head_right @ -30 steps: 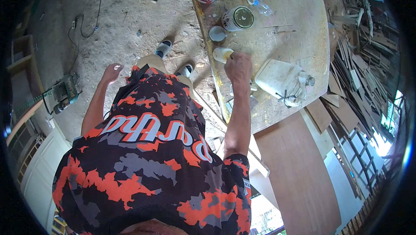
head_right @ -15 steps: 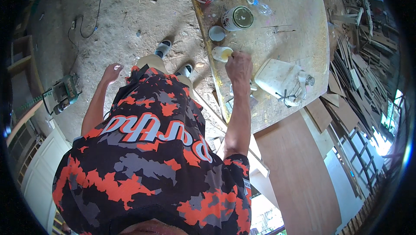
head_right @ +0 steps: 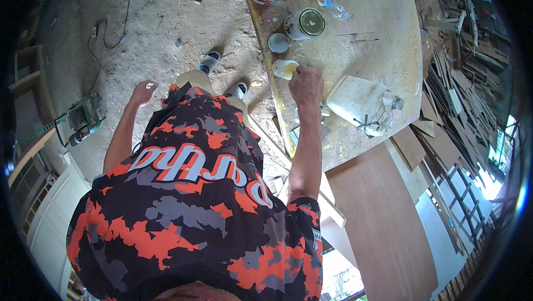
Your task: The person prepares a paint sprayer by pouring liquid from a white container into the sprayer's cup and stirring the mixture with a wooden stick.
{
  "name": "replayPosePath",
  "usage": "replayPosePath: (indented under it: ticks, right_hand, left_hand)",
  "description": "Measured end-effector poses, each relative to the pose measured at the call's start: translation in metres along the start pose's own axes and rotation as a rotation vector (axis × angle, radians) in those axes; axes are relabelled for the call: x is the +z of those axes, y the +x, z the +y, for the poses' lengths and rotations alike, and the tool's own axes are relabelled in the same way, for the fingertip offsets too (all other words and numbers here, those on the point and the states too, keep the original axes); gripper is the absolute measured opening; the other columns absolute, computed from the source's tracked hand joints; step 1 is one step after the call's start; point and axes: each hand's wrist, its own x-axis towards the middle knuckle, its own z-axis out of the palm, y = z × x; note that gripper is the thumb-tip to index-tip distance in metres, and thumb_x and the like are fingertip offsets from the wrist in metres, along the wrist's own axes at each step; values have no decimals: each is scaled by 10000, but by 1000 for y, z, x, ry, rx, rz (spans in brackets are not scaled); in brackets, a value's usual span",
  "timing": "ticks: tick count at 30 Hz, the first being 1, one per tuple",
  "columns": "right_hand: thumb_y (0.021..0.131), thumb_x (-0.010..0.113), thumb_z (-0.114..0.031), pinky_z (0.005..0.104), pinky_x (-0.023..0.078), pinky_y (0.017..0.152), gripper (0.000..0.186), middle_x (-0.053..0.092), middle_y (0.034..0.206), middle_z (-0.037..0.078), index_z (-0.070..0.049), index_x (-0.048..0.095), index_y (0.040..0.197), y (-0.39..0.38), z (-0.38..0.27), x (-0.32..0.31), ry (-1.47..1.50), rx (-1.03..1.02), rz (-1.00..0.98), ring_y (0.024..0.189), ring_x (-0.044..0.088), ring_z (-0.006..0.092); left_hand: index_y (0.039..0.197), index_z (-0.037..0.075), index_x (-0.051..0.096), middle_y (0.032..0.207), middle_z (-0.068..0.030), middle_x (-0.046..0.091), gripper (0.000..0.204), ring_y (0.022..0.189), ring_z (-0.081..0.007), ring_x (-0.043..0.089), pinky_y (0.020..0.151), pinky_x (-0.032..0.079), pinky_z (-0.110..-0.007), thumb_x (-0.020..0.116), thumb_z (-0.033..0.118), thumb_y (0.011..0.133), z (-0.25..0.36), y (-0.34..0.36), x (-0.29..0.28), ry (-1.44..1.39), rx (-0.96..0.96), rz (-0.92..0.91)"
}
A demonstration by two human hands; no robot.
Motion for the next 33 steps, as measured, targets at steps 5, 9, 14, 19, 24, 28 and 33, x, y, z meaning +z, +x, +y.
replayPosePath:
  ticks: [5,9,14,19,24,28,33]
  right_hand:
    - [904,741,-124,520,579,794,171,754,917,247,-15,833,998,-1,-3,-2,111,5,29,847,744,441]
    - [900,743,-133,513,584,785,190,763,924,253,-19,837,1019,-4,7,1,129,5,-50,830,749,438]
    - [902,730,-128,519,579,776,180,759,911,246,-19,836,998,-4,2,0,90,21,40,819,743,448]
    - [904,727,-132,532,573,783,191,756,909,245,-23,840,1012,-2,4,5,154,-30,56,843,744,442]
    - [902,736,-127,542,565,816,193,748,906,255,-24,843,1027,-5,2,2,169,86,-71,900,740,433]
    - [901,744,-128,530,571,796,179,747,891,253,-30,844,1012,-5,4,6,94,14,143,854,738,434]
    - [904,741,-131,522,578,796,167,750,889,245,-47,851,997,-5,2,5,158,14,103,828,738,427]
  left_hand:
    - [1268,34,772,1274,-225,771,502,1206,-380,734,1040,559,-453,699,480,1049,-1,2,1,-8,-14,-13]
    - [1275,26,766,1269,-220,774,508,1207,-375,735,1044,558,-448,696,478,1052,5,0,0,-19,-26,-24]
    - [1266,29,769,1268,-229,772,496,1201,-379,737,1041,559,-455,697,470,1051,5,-2,0,7,-5,-12]
    - [1254,36,774,1254,-238,773,485,1206,-388,734,1041,556,-466,700,468,1047,-1,-3,2,8,12,-9]
    - [1251,36,774,1246,-234,775,489,1213,-396,725,1051,549,-472,693,474,1050,6,-6,0,17,-3,-9]
    - [1268,47,770,1292,-214,768,460,1245,-368,717,1061,544,-452,697,453,1063,-2,-3,2,33,-4,-15]
    - [1253,27,769,1282,-228,762,509,1236,-399,710,1070,539,-471,686,486,1050,2,-6,0,6,11,-15]
